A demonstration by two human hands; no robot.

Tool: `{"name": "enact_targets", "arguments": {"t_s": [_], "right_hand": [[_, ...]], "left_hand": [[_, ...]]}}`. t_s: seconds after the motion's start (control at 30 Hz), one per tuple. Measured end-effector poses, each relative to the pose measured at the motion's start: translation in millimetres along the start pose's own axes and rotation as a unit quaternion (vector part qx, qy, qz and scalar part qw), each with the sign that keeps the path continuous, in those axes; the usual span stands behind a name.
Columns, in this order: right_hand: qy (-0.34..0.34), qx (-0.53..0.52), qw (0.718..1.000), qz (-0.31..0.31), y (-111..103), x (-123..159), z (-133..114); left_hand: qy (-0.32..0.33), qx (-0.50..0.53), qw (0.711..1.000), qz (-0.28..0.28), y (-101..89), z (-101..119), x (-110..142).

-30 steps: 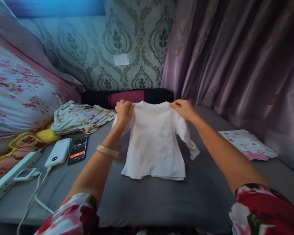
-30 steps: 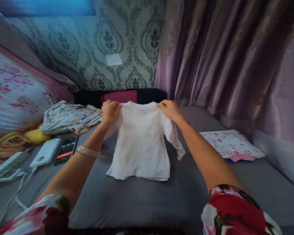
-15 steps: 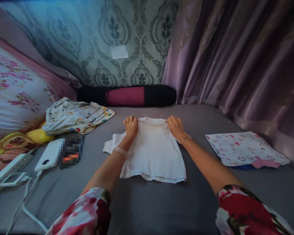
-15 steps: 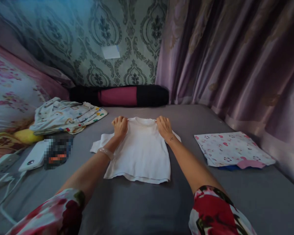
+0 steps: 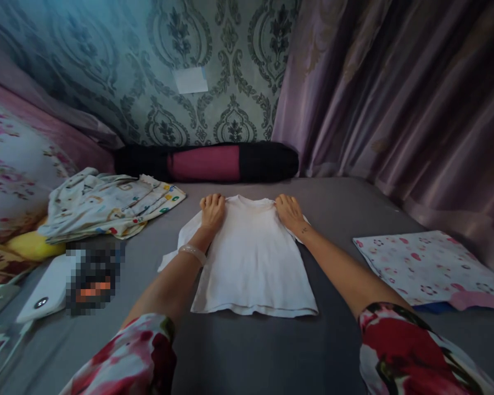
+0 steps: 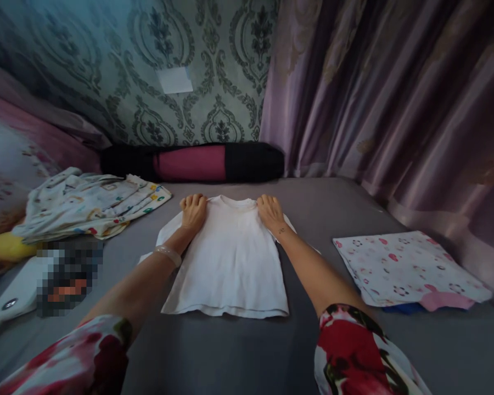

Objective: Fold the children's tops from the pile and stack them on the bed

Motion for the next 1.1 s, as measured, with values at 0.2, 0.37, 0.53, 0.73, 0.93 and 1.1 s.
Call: {"name": "enact_targets", "arguments": {"t_s": [0.2, 0.37, 0.53, 0.73, 0.93, 1.1], "right_hand": [[-0.011, 0.014, 1.0, 0.001, 8.9, -21.0, 0.6], [0.004, -0.022, 1.0, -0.009, 13.6, -37.5, 3.9], [0.022, -0.058, 0.997, -0.052, 25.9, -42.3, 5.6], [0.035, -0.12, 0.987, -0.103, 34.9, -53.3, 7.1], [0.081, -0.138, 0.983, -0.087, 37.1, -61.1, -1.4], [0.107, -0.123, 0.986, -0.039, 37.7, -54.7, -6.9]], "left_hand": [[0.008, -0.011, 1.0, -0.005, 10.8, -11.1, -19.0], [0.005, -0.041, 0.999, -0.009, 18.4, -15.9, -32.5], [-0.02, -0.019, 0.997, -0.075, 38.8, -21.2, -37.3], [-0.051, 0.032, 0.99, -0.129, 56.9, -27.1, -45.7], [-0.066, 0.083, 0.984, -0.146, 66.9, -15.5, -54.2], [-0.061, 0.068, 0.991, -0.095, 58.0, -5.9, -50.7]]}}
Point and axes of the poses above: each hand's wrist, its own x-axis away from the middle knuckle, its own y-axis out of the palm, z = x × y, the point moved 8 cm from there along -x, towards the middle knuckle, and after that the axes turned 3 degrees about x, right-handed, at the moved point
